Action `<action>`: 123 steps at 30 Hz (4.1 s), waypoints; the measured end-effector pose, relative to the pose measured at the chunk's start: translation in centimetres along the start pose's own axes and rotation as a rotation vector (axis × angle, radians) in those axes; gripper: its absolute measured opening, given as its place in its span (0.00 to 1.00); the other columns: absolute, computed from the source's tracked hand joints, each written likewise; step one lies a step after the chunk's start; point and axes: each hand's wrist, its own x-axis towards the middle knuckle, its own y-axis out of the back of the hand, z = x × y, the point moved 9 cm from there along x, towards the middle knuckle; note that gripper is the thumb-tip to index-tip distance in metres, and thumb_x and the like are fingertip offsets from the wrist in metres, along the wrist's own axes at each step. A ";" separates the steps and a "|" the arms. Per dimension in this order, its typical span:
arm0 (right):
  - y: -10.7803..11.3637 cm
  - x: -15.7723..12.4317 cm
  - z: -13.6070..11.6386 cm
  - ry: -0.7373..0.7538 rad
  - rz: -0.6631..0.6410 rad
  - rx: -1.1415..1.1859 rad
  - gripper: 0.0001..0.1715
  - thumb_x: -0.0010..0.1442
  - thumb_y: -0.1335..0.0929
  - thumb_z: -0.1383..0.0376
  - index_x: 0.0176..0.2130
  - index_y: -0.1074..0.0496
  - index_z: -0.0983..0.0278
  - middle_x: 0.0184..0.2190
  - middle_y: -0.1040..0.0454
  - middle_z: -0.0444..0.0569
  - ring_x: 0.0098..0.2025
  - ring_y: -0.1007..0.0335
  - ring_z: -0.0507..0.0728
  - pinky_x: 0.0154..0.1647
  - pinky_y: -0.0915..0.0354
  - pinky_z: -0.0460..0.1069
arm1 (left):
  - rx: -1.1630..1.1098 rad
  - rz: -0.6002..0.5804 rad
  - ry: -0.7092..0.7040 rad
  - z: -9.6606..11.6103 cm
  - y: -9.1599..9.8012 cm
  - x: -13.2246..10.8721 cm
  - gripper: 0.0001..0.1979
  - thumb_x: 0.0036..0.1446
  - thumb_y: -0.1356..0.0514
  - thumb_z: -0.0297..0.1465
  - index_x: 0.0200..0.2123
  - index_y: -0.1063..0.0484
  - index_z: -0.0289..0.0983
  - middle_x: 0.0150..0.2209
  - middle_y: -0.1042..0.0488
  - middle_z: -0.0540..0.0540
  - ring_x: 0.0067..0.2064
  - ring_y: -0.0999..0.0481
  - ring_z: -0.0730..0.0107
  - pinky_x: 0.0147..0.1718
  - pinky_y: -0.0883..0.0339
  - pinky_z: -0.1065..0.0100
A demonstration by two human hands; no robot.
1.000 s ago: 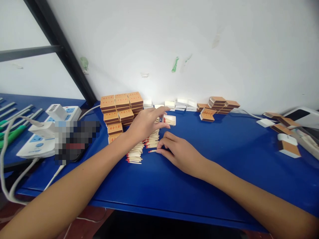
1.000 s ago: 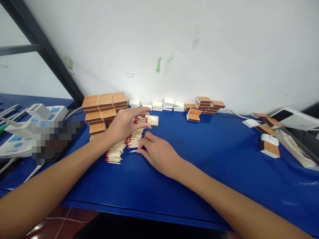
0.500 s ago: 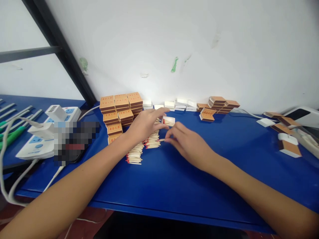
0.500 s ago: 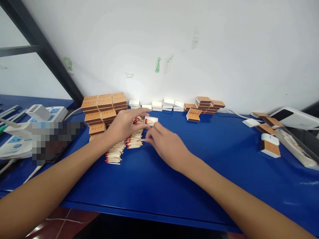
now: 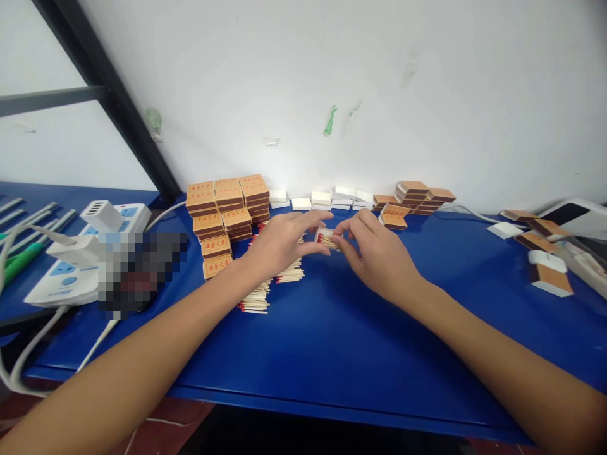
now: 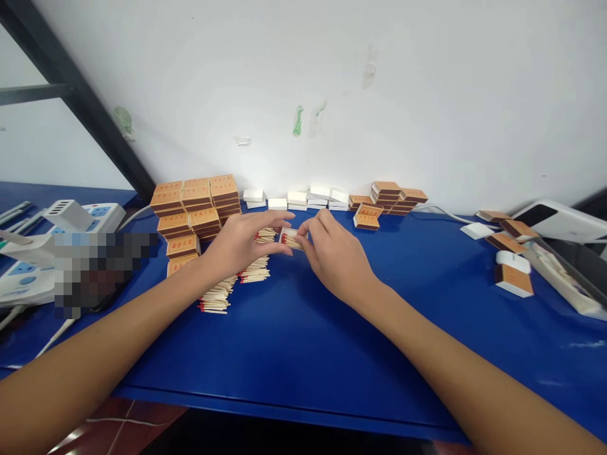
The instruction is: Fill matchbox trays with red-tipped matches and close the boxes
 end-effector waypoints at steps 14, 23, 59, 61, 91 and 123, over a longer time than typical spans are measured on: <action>-1.3 -1.3 -5.4 0.218 -0.162 0.328 0.09 0.73 0.35 0.64 0.46 0.25 0.61 0.38 0.28 0.49 0.37 0.29 0.55 0.38 0.32 0.50 | 0.092 0.020 0.099 -1.8 0.9 0.1 0.26 0.57 0.26 0.33 0.57 0.28 0.40 0.47 0.16 0.44 0.48 0.16 0.62 0.46 0.25 0.66; -3.5 -2.0 -6.8 0.221 -0.280 0.364 0.08 0.72 0.35 0.64 0.43 0.25 0.62 0.41 0.27 0.50 0.38 0.27 0.55 0.40 0.30 0.51 | 0.121 0.017 0.107 -2.3 0.8 0.0 0.26 0.58 0.27 0.38 0.57 0.28 0.40 0.46 0.17 0.44 0.46 0.16 0.62 0.45 0.25 0.65; -2.9 -1.9 -6.1 0.176 -0.305 0.291 0.04 0.72 0.33 0.64 0.45 0.30 0.64 0.43 0.27 0.52 0.41 0.26 0.58 0.41 0.29 0.53 | 0.147 -0.048 0.094 -2.6 0.1 -0.2 0.25 0.61 0.29 0.36 0.59 0.30 0.41 0.47 0.17 0.43 0.46 0.16 0.62 0.46 0.27 0.65; -3.4 -2.1 -6.8 0.180 -0.349 0.320 0.06 0.71 0.32 0.63 0.45 0.29 0.63 0.43 0.27 0.51 0.40 0.27 0.57 0.40 0.29 0.53 | 0.142 -0.042 0.093 -2.4 0.2 -0.1 0.26 0.60 0.29 0.38 0.59 0.29 0.41 0.46 0.17 0.43 0.46 0.16 0.62 0.46 0.27 0.65; -0.7 0.1 0.2 0.012 -0.027 -0.076 0.12 0.76 0.39 0.60 0.45 0.30 0.64 0.43 0.29 0.55 0.42 0.31 0.60 0.32 0.41 0.51 | -0.001 -0.033 0.066 0.2 0.0 0.1 0.30 0.54 0.25 0.37 0.58 0.28 0.43 0.46 0.15 0.47 0.45 0.15 0.66 0.44 0.25 0.68; -3.8 -1.9 -7.3 0.197 -0.265 0.308 0.07 0.72 0.34 0.64 0.44 0.26 0.63 0.41 0.27 0.51 0.40 0.28 0.56 0.40 0.30 0.52 | 0.047 0.042 0.184 -2.1 1.1 0.2 0.28 0.54 0.24 0.35 0.55 0.27 0.42 0.45 0.16 0.46 0.47 0.15 0.60 0.47 0.23 0.62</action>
